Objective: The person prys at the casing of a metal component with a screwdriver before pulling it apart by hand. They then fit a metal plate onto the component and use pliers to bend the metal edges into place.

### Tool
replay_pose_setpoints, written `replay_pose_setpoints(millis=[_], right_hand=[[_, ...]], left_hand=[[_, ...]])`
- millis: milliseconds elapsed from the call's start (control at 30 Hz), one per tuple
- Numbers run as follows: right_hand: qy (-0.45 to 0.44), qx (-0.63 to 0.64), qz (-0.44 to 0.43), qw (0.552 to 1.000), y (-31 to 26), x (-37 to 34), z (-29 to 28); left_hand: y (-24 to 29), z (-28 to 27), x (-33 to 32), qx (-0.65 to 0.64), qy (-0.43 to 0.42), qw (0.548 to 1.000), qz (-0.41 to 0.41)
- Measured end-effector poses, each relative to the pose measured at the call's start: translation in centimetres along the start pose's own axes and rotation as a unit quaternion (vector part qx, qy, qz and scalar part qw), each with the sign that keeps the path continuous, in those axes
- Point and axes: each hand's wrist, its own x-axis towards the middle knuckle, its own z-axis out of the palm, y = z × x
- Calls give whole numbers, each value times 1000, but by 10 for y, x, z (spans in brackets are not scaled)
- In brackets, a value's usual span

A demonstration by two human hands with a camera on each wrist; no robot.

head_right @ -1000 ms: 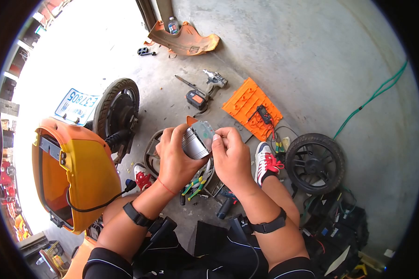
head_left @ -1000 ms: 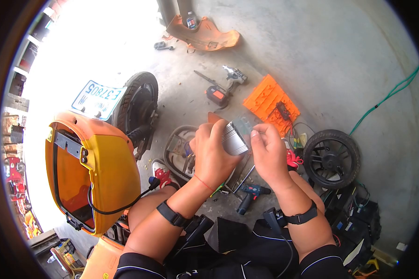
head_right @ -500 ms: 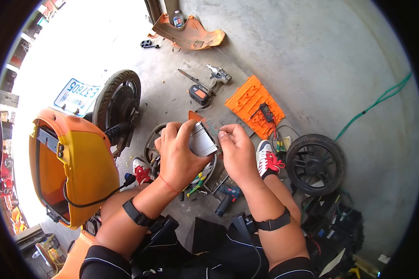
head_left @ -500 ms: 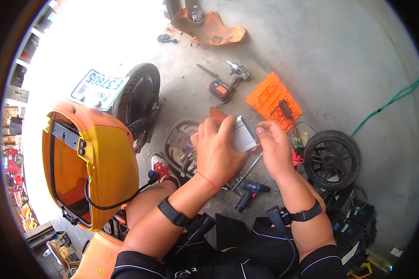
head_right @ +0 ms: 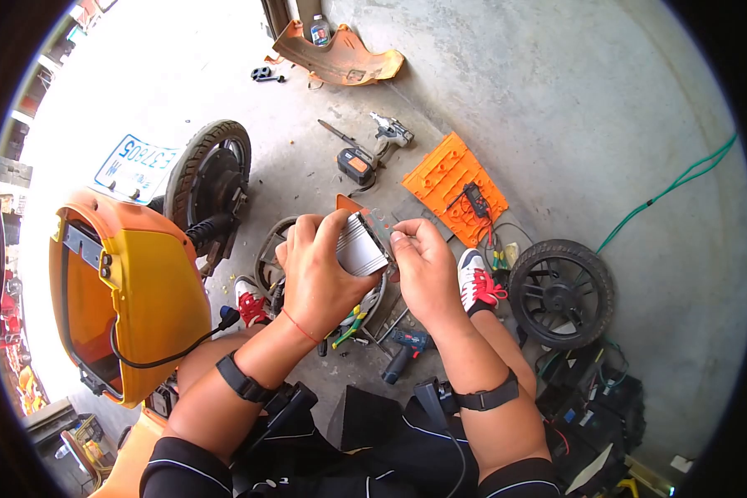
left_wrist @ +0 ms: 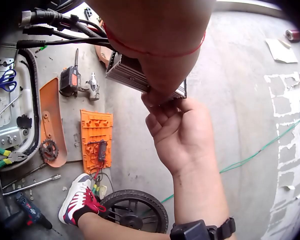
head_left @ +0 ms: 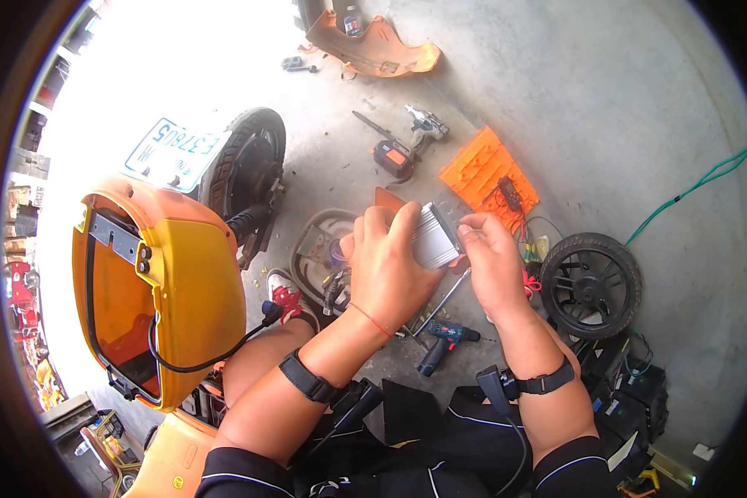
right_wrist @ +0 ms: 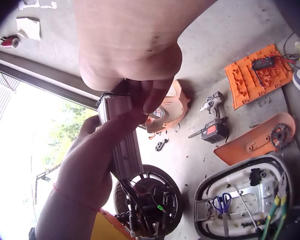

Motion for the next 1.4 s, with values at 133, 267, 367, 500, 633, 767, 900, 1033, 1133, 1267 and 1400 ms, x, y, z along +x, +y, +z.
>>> replay_pose_setpoints(millis=[133, 267, 367, 500, 633, 767, 900, 1033, 1133, 1267, 1400], right_hand=[[12, -11, -5, 1000, 0, -1, 2], [37, -35, -29, 998, 9, 1, 1], [52, -65, -79, 993, 11, 0, 4], [38, -49, -61, 996, 7, -1, 0], [18, -42, -7, 999, -5, -2, -1], [-11, 1, 31, 999, -3, 0, -5], [-9, 77, 91, 993, -8, 1, -9], [-21, 235, 156, 959, -12, 4, -18], [-26, 332, 168, 928, -2, 12, -24], [-59, 316, 190, 928, 2, 15, -29], [-81, 344, 209, 912, -7, 11, -28]], left_hand=[[-1, 1, 0, 1, -2, 1000, -2], [-1, 2, 0, 3, 3, 1000, 4], [0, 3, 0, 4, 5, 1000, 5], [-1, 3, 0, 6, 0, 1000, 1], [-1, 2, 0, 2, -9, 1000, 4], [-3, 4, -1, 0, -5, 1000, 0], [-3, 2, 1, 1, -8, 1000, -12], [-3, -1, 4, -23, -8, 999, 22], [-5, -6, 5, -69, -27, 981, 178], [2, -14, 2, -85, -109, 941, 308], [0, -7, -5, -55, -203, 920, 331]])
